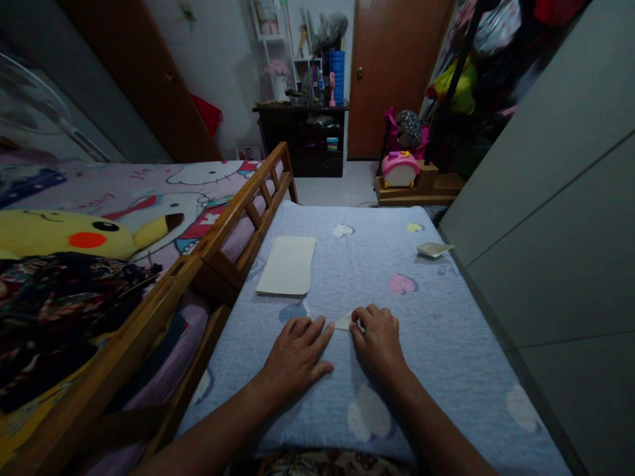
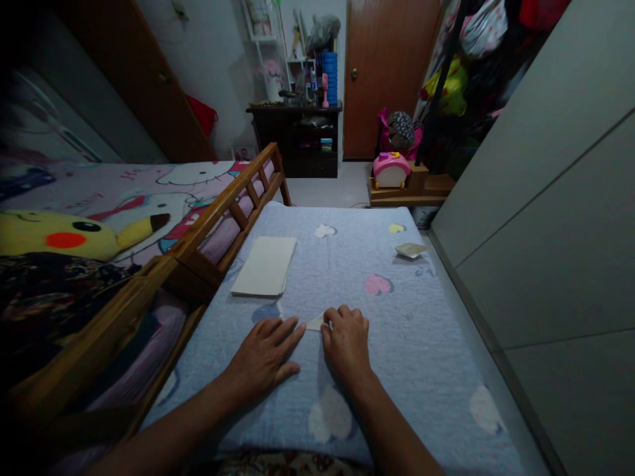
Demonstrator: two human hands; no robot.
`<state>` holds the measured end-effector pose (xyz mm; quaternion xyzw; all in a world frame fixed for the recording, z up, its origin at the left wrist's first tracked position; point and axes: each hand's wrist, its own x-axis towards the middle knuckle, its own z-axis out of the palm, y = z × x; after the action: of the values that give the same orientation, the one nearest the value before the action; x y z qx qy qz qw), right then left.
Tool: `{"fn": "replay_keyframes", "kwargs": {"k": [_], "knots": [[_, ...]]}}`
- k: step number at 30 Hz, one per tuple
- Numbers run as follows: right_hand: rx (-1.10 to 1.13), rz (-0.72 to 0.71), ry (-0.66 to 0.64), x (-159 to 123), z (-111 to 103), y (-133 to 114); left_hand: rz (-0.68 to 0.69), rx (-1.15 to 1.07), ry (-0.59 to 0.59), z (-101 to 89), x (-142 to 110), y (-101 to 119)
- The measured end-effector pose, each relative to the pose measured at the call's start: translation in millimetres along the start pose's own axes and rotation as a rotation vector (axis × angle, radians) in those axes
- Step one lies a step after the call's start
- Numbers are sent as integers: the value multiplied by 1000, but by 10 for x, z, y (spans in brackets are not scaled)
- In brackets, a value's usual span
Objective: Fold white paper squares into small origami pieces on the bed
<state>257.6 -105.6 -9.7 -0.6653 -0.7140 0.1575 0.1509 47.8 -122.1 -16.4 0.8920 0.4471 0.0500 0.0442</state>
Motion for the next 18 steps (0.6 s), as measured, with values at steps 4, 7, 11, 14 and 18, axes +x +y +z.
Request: {"fn": "replay_keyframes", "kwargs": {"k": [4, 7, 11, 14, 18], "knots": [[11, 6, 4, 2, 8, -6, -9, 19, -4, -43, 15, -18], [-6, 8, 8, 5, 15, -7, 38, -14, 43, -42, 89, 62], [-13, 2, 6, 7, 25, 11, 150, -90, 38, 2, 178, 166], [-3, 3, 5, 6, 39, 30, 159, -106, 18, 26, 200, 174], [22, 50, 49, -8, 72, 71, 154, -103, -9, 17, 199, 161]]}}
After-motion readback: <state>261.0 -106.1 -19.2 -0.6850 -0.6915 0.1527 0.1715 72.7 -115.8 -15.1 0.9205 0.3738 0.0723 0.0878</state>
